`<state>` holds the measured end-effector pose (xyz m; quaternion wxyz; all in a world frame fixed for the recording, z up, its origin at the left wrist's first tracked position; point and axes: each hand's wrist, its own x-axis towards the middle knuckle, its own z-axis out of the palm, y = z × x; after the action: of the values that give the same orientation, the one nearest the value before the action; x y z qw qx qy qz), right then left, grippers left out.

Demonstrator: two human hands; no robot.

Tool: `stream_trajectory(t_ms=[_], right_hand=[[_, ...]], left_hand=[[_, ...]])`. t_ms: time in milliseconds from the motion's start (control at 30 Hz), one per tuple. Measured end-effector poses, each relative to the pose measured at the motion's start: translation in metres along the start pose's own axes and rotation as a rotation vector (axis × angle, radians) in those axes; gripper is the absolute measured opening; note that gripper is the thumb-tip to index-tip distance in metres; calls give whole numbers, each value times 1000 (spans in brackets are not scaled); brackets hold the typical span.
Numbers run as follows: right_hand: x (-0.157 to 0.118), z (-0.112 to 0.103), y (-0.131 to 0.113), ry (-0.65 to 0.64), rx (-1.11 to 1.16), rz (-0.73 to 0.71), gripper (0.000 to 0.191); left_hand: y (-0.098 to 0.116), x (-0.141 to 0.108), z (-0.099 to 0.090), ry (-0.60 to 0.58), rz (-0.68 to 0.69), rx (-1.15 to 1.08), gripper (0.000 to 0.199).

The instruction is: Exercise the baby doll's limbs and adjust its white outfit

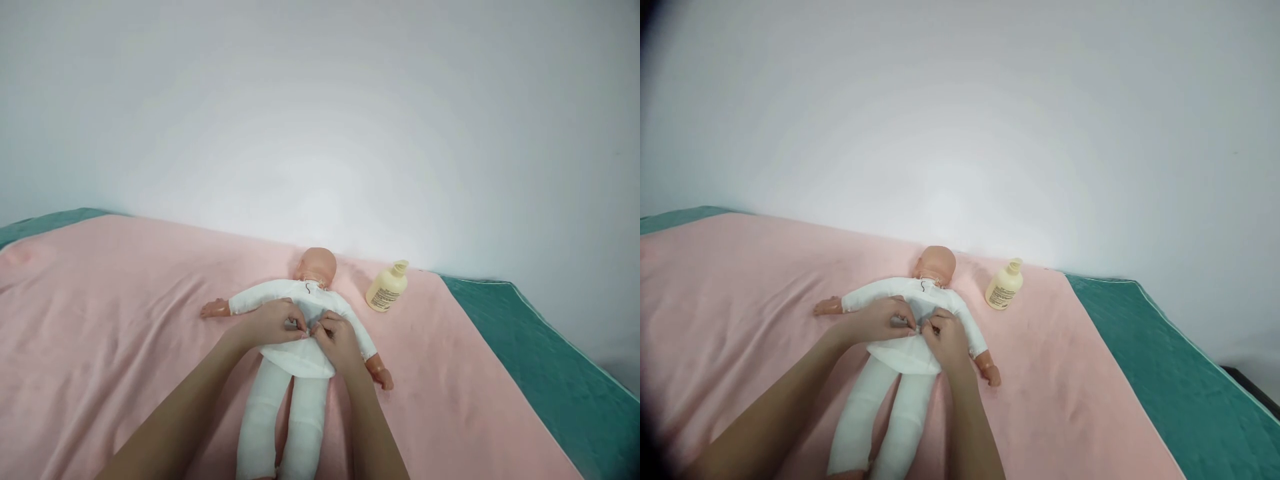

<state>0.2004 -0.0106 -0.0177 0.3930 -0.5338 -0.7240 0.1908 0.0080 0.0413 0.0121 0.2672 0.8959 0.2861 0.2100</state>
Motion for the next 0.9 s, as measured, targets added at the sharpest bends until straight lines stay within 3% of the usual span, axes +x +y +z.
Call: stream_trajectory(t_ms=[200, 300, 633, 900], right_hand=[[1, 2, 3, 293, 48, -11, 26], [2, 3, 6, 320, 34, -17, 25], [8, 9, 8, 161, -6, -12, 24], [7, 10, 9, 181, -49, -26, 26]], left_hand=[[2, 7, 5, 289, 18, -8, 24], [-5, 10, 11, 387, 53, 19, 23], [-13, 11, 21, 284, 0, 101, 26], [-19, 11, 26, 331, 4, 103, 29]])
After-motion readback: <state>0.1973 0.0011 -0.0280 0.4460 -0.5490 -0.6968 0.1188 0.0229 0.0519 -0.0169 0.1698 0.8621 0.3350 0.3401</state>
